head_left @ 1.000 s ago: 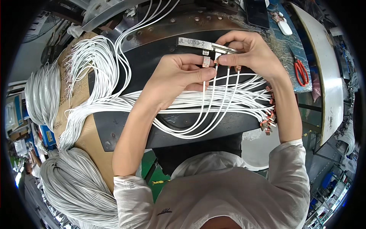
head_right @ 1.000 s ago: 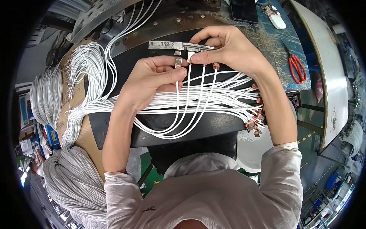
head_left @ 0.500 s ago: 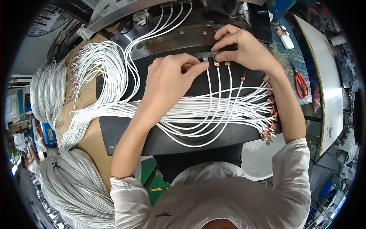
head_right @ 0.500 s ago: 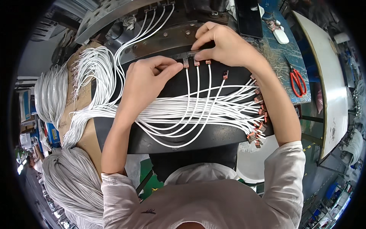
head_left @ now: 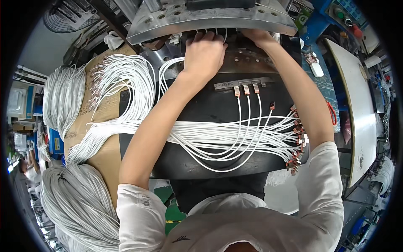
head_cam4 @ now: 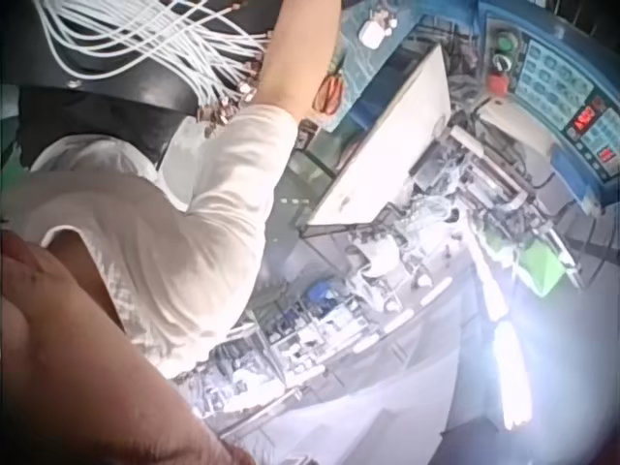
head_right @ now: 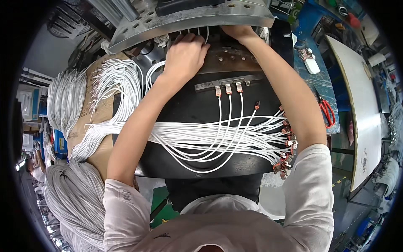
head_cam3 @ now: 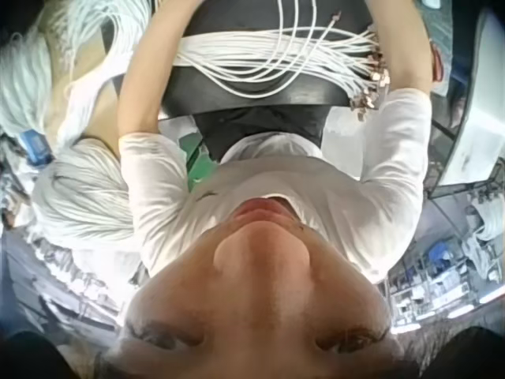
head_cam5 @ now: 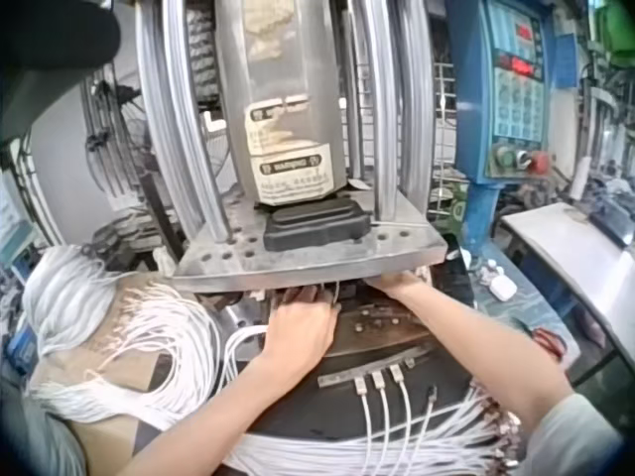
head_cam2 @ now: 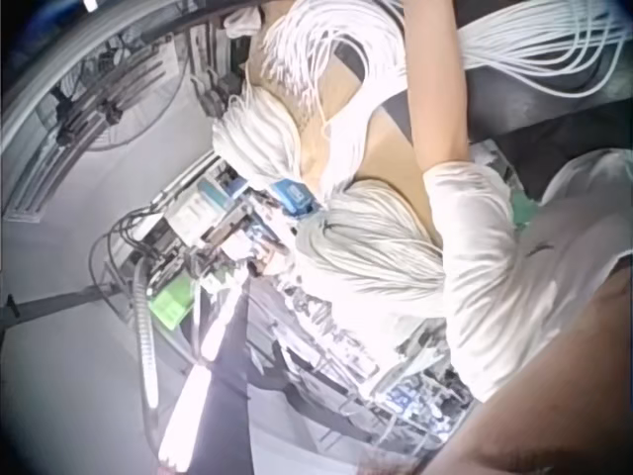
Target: The person fits cable ends into a metal fixture by hand, loads the fixture into a molding press, and operates the machine to process the cables before repeating the procedure.
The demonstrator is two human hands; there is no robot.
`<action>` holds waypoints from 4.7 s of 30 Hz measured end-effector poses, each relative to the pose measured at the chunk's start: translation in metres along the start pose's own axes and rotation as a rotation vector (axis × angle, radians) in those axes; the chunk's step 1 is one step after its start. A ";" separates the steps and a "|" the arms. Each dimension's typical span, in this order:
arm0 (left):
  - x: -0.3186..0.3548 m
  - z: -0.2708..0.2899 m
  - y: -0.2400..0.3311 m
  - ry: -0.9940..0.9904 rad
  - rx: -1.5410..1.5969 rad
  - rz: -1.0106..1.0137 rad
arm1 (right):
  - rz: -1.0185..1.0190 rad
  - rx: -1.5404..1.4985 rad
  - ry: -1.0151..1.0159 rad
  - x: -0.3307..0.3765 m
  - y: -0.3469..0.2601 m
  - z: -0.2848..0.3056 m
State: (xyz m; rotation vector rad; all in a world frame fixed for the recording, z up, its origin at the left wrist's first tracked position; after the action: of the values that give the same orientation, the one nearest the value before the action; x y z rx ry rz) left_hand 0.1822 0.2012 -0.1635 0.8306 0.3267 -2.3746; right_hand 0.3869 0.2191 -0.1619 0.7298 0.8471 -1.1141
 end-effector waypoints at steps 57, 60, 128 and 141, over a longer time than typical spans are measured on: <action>0.054 0.037 -0.019 -0.335 0.698 0.087 | -0.649 -0.494 -0.540 0.054 -0.091 0.148; 0.055 0.033 -0.022 -0.336 0.715 0.089 | -0.518 -0.470 -0.613 0.048 -0.094 0.147; 0.147 0.175 0.047 -0.554 1.696 0.085 | -0.187 -1.799 -1.163 0.077 -0.199 0.242; 0.413 0.124 0.080 0.104 1.612 1.753 | -2.018 -1.440 0.149 0.365 -0.287 0.270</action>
State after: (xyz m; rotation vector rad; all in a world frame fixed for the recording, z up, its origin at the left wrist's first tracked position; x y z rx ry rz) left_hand -0.0882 -0.1012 -0.3309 1.0138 -1.7203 -0.4596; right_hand 0.2444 -0.2566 -0.3675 -1.7115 2.1676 -1.4941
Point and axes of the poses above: each hand's wrist, its own x-axis away from the middle knuckle, its own z-axis out of the back of the hand, y = z × x, the point moved 3 cm from there along -x, towards the middle knuckle, and after that the axes turned 1 degree about -x, right-handed, at the moved point
